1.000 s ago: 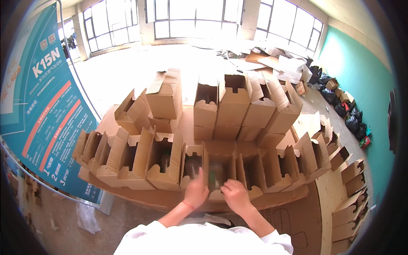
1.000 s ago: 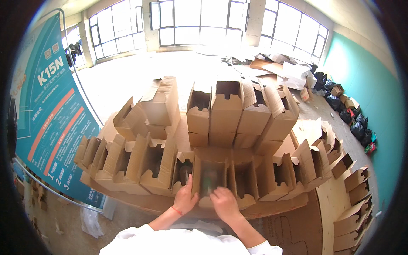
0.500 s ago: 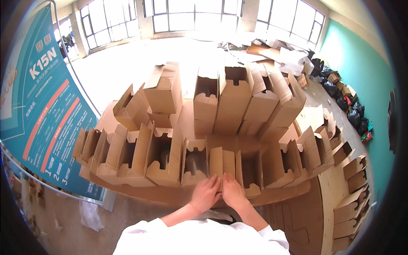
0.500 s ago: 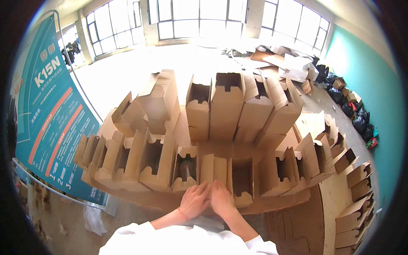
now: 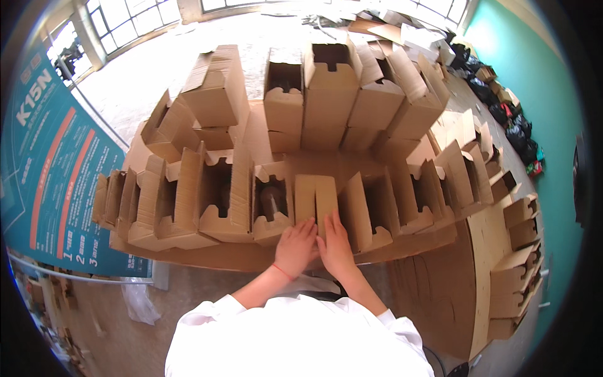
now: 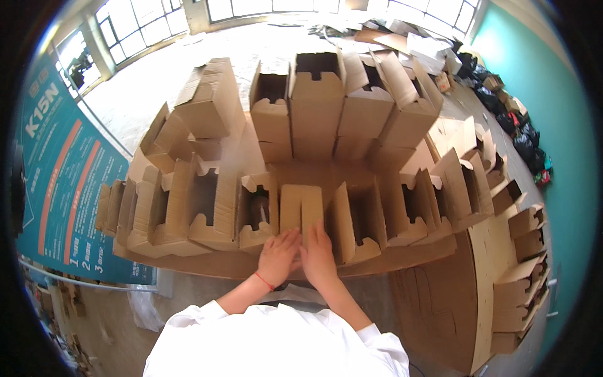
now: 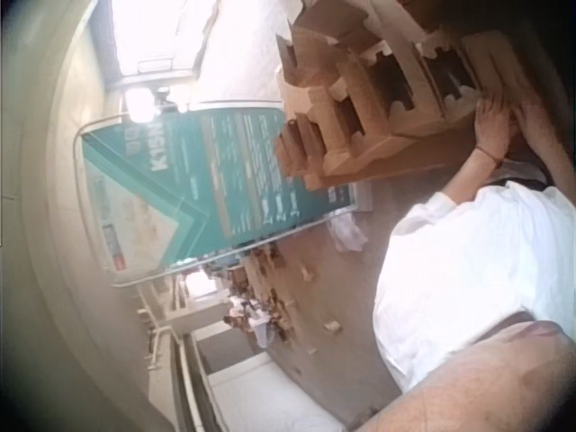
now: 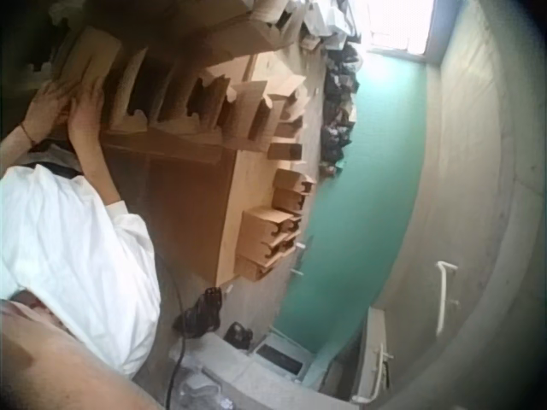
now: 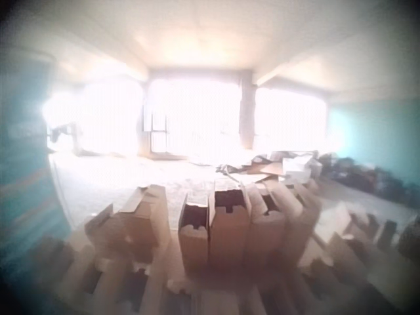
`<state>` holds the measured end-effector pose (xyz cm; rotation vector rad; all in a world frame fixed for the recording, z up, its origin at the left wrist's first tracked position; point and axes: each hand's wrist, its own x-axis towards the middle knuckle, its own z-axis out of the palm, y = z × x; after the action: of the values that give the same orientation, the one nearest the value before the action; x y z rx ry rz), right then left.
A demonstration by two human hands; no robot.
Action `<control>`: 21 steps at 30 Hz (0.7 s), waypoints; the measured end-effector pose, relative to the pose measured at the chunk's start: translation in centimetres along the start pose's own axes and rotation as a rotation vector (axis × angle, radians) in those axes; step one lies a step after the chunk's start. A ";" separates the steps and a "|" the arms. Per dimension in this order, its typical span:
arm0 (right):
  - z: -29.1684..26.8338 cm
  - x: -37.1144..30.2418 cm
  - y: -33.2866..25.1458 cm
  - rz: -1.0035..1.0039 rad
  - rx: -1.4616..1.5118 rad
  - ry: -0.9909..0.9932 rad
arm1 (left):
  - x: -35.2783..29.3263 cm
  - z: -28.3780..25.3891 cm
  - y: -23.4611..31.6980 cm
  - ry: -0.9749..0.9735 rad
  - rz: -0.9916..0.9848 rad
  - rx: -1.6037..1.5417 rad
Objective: The person places bottles into cardboard dividers on a table, including walking to a cart to retrieve more bottles.
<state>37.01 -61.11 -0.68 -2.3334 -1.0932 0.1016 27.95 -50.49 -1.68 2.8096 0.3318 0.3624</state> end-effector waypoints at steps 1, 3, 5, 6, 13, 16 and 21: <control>0.5 0.2 0.5 0.029 0.051 -0.040 | 0.3 -1.0 0.1 -0.017 -0.005 -0.027; 1.0 0.5 0.7 -0.005 -0.017 -0.019 | 0.9 -1.4 0.2 -0.050 0.007 0.045; -0.7 0.9 -0.4 -0.026 -0.119 -0.091 | 1.5 -1.9 0.2 -0.096 0.001 0.119; -1.7 1.0 -0.8 -0.079 -0.111 0.082 | 1.8 -2.6 0.5 -0.133 0.001 0.103; -7.2 0.8 3.6 0.104 0.051 0.229 | 2.6 -6.4 3.2 -0.200 0.072 -0.170; -6.7 0.5 4.3 0.167 0.300 -0.033 | 4.0 -4.4 3.9 0.012 0.197 -0.418; -6.5 -0.1 2.6 0.281 0.261 0.151 | 5.7 -0.5 3.6 0.057 0.366 -0.426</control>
<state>40.61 -65.48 3.46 -2.2024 -0.6341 0.1598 33.87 -52.24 1.08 2.4294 -0.2309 0.5220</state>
